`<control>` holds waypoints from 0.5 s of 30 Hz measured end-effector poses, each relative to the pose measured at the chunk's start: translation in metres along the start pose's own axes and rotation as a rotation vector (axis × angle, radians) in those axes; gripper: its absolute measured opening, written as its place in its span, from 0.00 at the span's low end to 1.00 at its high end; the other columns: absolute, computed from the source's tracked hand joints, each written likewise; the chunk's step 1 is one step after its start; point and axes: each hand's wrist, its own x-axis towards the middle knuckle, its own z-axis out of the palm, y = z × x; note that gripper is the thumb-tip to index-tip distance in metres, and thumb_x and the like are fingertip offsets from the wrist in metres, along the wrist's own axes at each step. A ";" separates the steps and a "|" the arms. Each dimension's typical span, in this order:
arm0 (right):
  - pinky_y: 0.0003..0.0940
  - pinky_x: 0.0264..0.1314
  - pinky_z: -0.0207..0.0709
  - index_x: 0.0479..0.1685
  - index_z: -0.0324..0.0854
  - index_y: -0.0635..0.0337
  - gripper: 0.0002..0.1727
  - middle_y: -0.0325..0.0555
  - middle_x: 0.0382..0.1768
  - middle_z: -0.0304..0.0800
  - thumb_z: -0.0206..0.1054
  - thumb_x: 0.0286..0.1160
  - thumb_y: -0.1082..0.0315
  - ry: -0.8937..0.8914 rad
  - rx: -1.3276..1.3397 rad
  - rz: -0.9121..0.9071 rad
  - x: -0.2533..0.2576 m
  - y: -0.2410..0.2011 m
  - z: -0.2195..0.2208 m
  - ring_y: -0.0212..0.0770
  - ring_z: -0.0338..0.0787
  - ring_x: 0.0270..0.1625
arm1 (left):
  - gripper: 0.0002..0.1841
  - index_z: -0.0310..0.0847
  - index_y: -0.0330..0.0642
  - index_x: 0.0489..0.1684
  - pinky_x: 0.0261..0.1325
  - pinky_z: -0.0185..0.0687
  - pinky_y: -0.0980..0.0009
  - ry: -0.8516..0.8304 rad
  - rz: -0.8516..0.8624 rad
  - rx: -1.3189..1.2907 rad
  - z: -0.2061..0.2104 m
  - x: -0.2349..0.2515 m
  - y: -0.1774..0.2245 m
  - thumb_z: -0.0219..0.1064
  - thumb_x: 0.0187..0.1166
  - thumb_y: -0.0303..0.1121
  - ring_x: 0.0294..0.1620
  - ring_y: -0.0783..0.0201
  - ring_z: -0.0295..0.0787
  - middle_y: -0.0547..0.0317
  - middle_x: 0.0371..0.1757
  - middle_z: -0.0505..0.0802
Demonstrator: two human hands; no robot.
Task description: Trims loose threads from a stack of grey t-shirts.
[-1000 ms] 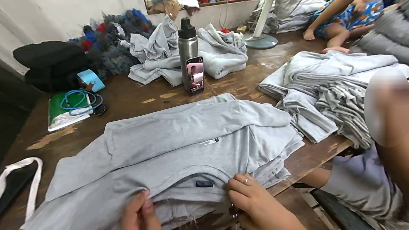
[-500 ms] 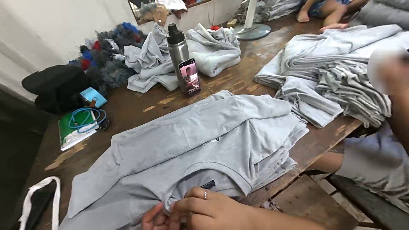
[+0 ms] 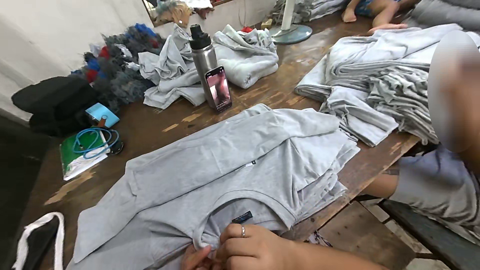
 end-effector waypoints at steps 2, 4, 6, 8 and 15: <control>0.33 0.57 0.83 0.34 0.78 0.61 0.07 0.52 0.37 0.88 0.62 0.81 0.77 0.020 -0.015 0.021 -0.001 -0.002 0.000 0.48 0.88 0.49 | 0.20 0.89 0.62 0.64 0.62 0.85 0.81 0.013 0.016 0.098 0.004 -0.001 -0.001 0.74 0.75 0.28 0.59 0.82 0.87 0.83 0.62 0.90; 0.33 0.56 0.83 0.33 0.78 0.60 0.07 0.52 0.37 0.87 0.63 0.80 0.77 0.035 -0.035 0.035 -0.002 -0.005 0.001 0.47 0.88 0.48 | 0.19 0.90 0.64 0.62 0.62 0.84 0.82 0.035 0.041 0.182 0.007 -0.001 -0.003 0.75 0.75 0.29 0.60 0.83 0.86 0.85 0.62 0.89; 0.34 0.55 0.80 0.34 0.79 0.58 0.07 0.50 0.38 0.87 0.62 0.80 0.76 0.049 -0.050 0.037 -0.003 -0.008 0.003 0.46 0.86 0.46 | 0.16 0.92 0.63 0.59 0.61 0.85 0.82 0.078 0.091 0.250 0.010 -0.001 -0.006 0.75 0.76 0.31 0.58 0.84 0.86 0.85 0.60 0.90; 0.34 0.55 0.78 0.34 0.81 0.58 0.07 0.49 0.39 0.88 0.62 0.80 0.75 0.054 -0.023 0.042 -0.004 -0.011 0.003 0.45 0.85 0.46 | 0.14 0.92 0.61 0.57 0.62 0.84 0.83 0.093 0.151 0.302 0.010 -0.001 -0.008 0.74 0.77 0.30 0.59 0.84 0.85 0.84 0.59 0.90; 0.33 0.54 0.80 0.37 0.78 0.57 0.12 0.48 0.43 0.84 0.66 0.82 0.59 -0.021 -0.113 0.265 -0.007 -0.009 -0.012 0.45 0.84 0.49 | 0.10 0.91 0.63 0.49 0.56 0.85 0.85 0.213 0.086 0.228 0.014 -0.002 -0.007 0.72 0.79 0.32 0.54 0.85 0.86 0.85 0.55 0.90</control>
